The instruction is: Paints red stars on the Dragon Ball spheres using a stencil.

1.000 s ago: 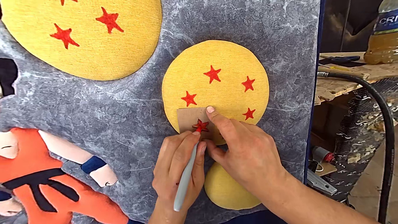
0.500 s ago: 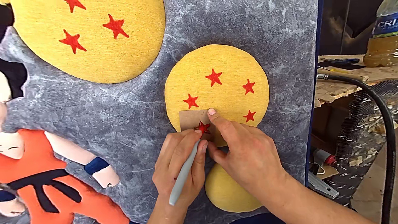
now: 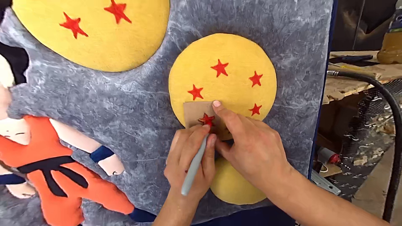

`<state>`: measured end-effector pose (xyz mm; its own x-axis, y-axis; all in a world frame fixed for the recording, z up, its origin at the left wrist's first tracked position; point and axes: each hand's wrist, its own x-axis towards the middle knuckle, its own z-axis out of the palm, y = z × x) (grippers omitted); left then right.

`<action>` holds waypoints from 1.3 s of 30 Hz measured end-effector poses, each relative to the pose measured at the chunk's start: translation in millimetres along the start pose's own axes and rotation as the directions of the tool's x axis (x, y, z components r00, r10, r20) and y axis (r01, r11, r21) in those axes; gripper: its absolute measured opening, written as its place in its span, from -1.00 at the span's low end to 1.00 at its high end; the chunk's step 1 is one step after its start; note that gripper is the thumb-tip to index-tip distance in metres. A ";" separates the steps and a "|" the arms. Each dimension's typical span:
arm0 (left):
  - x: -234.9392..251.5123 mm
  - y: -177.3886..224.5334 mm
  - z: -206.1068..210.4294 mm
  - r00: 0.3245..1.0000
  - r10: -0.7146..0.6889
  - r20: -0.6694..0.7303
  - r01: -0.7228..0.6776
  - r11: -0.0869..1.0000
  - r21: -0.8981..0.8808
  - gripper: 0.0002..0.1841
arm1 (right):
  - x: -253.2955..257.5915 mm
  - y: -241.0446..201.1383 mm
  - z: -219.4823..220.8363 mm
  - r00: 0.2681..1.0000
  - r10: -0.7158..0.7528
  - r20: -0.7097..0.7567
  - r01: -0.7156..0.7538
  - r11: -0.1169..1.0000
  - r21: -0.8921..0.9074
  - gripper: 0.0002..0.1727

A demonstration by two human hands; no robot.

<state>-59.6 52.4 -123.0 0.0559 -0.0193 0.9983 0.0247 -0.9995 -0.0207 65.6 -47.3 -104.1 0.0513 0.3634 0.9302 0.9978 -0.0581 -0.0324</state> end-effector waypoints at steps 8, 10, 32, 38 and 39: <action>1.1 -3.5 -0.1 0.999 -0.040 -0.003 0.040 0.999 -0.032 -0.82 | -2.2 1.0 8.8 0.997 0.019 -0.077 -0.021 1.000 -0.017 -0.36; 1.6 -4.1 0.2 0.997 -0.062 -0.036 0.060 0.997 -0.049 -0.82 | -2.5 1.9 10.1 0.996 0.020 -0.087 -0.022 1.000 -0.017 -0.38; 1.7 5.7 15.3 0.995 -0.067 -0.070 0.065 0.997 -0.035 -0.81 | -3.8 2.4 10.4 0.996 0.027 -0.080 -0.027 1.000 -0.002 -0.36; 3.9 1.5 3.7 0.992 -0.097 -0.084 0.094 0.995 -0.041 -0.82 | -2.5 1.5 11.6 0.995 0.029 -0.100 -0.031 0.999 -0.022 -0.40; 3.9 4.9 8.5 0.991 -0.099 -0.086 0.095 0.994 -0.060 -0.81 | -3.0 1.4 10.8 0.995 0.028 -0.091 -0.029 1.000 -0.012 -0.40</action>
<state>-50.8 47.6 -119.7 -0.0329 0.0781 0.9964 -0.0303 -0.9966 0.0771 67.3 -38.4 -110.9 0.0751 0.2757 0.9583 0.9953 -0.0800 -0.0550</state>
